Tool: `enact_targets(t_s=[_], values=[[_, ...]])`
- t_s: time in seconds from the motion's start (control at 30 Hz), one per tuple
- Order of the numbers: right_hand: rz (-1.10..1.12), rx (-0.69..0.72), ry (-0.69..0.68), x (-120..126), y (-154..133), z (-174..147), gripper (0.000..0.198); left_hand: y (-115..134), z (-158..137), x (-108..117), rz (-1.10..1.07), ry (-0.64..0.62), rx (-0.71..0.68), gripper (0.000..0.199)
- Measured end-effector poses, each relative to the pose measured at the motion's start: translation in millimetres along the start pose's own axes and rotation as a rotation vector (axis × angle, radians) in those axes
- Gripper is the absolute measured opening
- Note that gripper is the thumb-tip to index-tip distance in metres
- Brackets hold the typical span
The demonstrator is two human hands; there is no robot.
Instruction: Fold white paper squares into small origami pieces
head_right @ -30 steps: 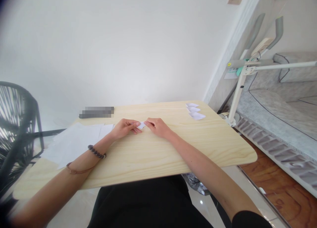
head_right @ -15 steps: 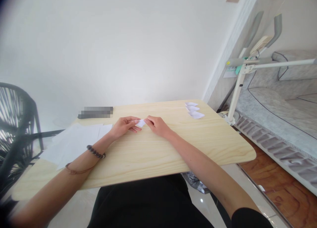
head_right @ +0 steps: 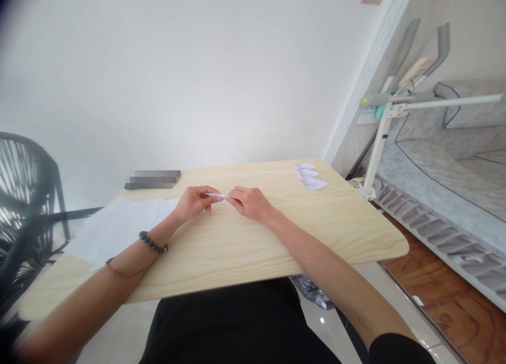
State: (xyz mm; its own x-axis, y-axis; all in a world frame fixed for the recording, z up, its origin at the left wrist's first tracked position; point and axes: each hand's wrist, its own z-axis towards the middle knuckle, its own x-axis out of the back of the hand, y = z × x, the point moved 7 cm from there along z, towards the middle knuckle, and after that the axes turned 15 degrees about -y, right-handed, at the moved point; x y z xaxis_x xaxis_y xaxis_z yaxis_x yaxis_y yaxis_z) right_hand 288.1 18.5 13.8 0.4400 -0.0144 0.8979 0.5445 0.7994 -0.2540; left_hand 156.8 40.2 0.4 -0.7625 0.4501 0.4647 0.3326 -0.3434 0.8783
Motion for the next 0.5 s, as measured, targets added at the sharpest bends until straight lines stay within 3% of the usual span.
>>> enact_targets(t_s=[0.1,0.3,0.5], values=[[0.007,-0.033,0.057,4,3,-1,0.026,-3,1,1,-0.043,0.031,0.039,0.035],[-0.076,-0.06,0.13,8,3,-4,0.028,-13,4,0,-0.351,0.01,0.026,0.033],[-0.206,0.009,0.086,4,-6,-2,0.029,-11,4,3,-0.33,-0.009,-0.004,0.03]])
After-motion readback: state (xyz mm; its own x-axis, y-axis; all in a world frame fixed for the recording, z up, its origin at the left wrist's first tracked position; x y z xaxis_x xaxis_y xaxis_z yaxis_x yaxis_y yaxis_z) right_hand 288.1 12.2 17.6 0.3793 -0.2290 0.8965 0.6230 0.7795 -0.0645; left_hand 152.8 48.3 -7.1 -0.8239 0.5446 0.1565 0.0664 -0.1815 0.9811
